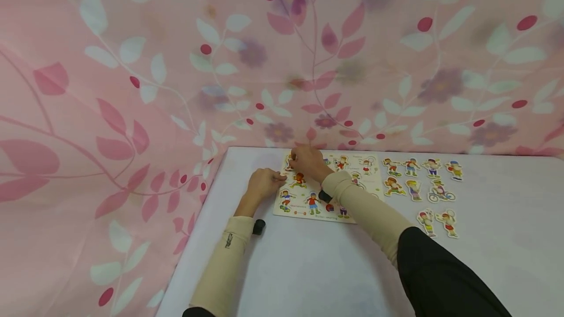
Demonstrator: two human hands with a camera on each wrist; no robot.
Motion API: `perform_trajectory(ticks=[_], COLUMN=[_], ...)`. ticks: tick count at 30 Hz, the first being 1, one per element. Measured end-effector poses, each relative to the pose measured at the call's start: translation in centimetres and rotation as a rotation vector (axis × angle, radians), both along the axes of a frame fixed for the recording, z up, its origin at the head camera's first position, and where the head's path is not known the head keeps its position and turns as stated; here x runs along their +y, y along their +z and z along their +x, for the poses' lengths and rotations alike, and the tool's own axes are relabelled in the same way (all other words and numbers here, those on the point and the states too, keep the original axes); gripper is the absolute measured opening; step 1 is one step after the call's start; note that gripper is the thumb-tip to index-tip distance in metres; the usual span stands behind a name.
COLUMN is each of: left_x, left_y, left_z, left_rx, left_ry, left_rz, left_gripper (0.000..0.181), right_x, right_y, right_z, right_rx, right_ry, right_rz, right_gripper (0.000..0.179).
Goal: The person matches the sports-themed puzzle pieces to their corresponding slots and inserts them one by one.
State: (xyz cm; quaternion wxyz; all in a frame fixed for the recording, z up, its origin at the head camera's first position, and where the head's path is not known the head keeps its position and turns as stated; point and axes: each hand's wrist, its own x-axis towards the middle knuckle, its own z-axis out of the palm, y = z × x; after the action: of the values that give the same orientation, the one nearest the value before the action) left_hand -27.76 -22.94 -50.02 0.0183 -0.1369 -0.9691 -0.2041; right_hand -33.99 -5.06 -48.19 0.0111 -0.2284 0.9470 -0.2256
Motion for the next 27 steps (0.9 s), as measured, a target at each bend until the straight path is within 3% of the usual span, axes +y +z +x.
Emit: perform_trajectory(ticks=[13, 17, 27], left_x=[0.2, 0.4, 0.1], left_y=[0.2, 0.2, 0.1], left_z=[0.1, 0.1, 0.1], left_rx=[0.014, 0.029, 0.0], left_ry=[-0.008, -0.029, 0.001], left_rz=[0.006, -0.002, -0.011], left_gripper=[0.013, 0.013, 0.014], right_x=[-0.9, -0.8, -0.5], right_y=[-0.9, -1.2, -0.9], right_z=[-0.9, -0.8, -0.1], right_rx=[-0.01, -0.005, 0.018], right_ry=[0.006, 0.0, -0.03], right_rz=[0.064, 0.07, 0.043], right_gripper=[0.013, 0.013, 0.013])
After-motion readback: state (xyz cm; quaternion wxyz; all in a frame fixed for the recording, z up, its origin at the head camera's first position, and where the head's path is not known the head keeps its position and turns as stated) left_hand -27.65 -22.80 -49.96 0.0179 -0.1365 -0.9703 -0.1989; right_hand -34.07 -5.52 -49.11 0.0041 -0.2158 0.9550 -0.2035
